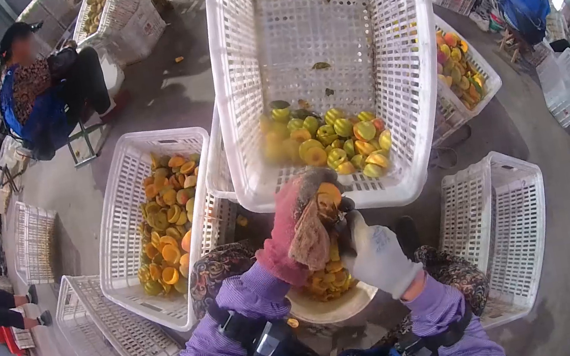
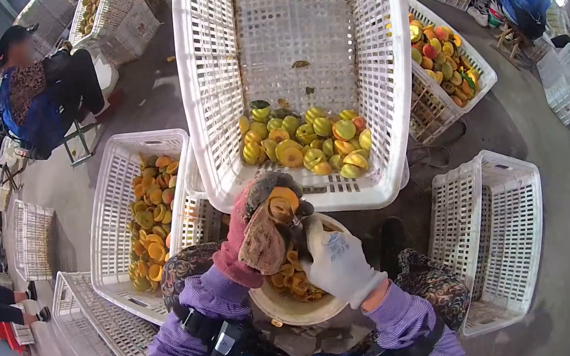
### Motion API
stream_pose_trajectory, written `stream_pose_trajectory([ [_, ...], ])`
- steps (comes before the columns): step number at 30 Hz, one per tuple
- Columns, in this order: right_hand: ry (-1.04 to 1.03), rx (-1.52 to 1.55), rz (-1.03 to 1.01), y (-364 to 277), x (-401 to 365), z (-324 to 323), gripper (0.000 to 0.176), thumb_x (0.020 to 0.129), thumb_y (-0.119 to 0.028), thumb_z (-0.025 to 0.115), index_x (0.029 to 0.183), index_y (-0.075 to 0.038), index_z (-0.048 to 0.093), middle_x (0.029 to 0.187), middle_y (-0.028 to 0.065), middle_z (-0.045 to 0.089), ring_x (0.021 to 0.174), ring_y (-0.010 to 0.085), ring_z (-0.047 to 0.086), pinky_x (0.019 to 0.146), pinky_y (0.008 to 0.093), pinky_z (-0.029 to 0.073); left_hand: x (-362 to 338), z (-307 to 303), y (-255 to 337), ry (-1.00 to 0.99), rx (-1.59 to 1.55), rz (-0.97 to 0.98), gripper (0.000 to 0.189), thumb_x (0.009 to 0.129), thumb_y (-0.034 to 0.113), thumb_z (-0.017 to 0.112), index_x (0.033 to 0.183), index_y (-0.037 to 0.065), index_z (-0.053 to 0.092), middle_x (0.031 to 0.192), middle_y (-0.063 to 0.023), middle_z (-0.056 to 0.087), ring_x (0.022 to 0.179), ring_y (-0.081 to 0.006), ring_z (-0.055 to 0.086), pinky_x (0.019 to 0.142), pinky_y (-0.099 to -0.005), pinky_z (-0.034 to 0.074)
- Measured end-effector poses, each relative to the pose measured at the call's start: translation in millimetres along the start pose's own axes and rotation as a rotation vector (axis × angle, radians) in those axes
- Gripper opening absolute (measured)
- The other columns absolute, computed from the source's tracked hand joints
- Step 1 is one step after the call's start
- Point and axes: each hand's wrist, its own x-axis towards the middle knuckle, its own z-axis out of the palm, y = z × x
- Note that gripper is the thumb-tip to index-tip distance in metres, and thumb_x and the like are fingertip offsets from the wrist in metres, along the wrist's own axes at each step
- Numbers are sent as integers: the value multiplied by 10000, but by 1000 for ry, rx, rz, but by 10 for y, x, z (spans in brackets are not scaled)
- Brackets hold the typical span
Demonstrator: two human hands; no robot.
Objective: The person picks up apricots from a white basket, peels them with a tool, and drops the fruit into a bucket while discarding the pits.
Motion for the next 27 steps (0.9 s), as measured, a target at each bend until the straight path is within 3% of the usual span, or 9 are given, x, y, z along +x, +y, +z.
stream_pose_trajectory([
  [1,55,-47,-42,18,0,-18,660,692,-194,710,1243,103,498,942,208,654,868,351,658,741,415,530,42,-5,-36,-60,175,162,291,871,83,608,1147,-6,586,1065,-85,620,940,-205,623,824,-317,510],
  [4,160,-126,-91,100,-64,-65,631,711,-157,702,1254,84,488,926,205,651,788,359,660,686,421,527,42,116,136,-28,-591,-261,387,897,71,595,1268,-10,522,1188,-86,578,1058,-182,585,913,-301,476],
  [5,158,-113,-77,142,-46,-114,615,717,-145,697,1255,69,487,923,207,650,761,365,659,667,423,525,17,135,349,6,-910,-500,531,902,63,593,1397,2,413,1318,-100,514,1169,-172,527,994,-298,426],
  [6,153,-101,-66,160,-25,-156,601,724,-133,693,1255,54,486,920,209,649,735,371,657,649,425,523,21,114,477,-16,-1008,-563,535,903,64,593,1401,2,408,1323,-100,511,1173,-172,525,996,-298,424],
  [7,170,46,-5,143,-5,-188,491,772,-103,667,1215,18,495,818,152,640,624,296,640,572,382,502,5,85,502,-77,-1014,-553,539,904,65,592,1405,3,403,1329,-100,508,1176,-172,523,999,-299,423],
  [11,-282,1083,439,-47,32,-582,198,910,-109,558,1078,-17,507,674,18,521,526,101,496,486,261,426,-49,-47,543,-261,-936,-509,554,909,71,590,1420,4,385,1349,-99,497,1190,-172,514,1009,-300,416],
  [17,-333,1253,456,73,-57,-571,183,913,-114,546,1069,-25,508,676,24,520,519,92,491,464,245,401,-8,17,652,-320,-569,-362,570,936,66,555,1458,14,330,1382,-122,490,1217,-205,524,1031,-313,428],
  [20,-272,1300,495,3,-61,-562,143,876,-122,577,960,-34,502,637,14,488,467,81,448,397,235,325,9,29,546,-308,-522,-259,557,928,45,543,1449,9,351,1388,-110,487,1249,-199,496,1053,-323,400],
  [27,-191,989,383,-15,-11,-509,159,912,-101,524,1044,-17,495,706,19,530,538,97,492,476,264,417,23,80,542,-246,-619,-295,597,905,96,596,1439,-15,354,1323,-123,524,1180,-200,530,1017,-326,421],
])
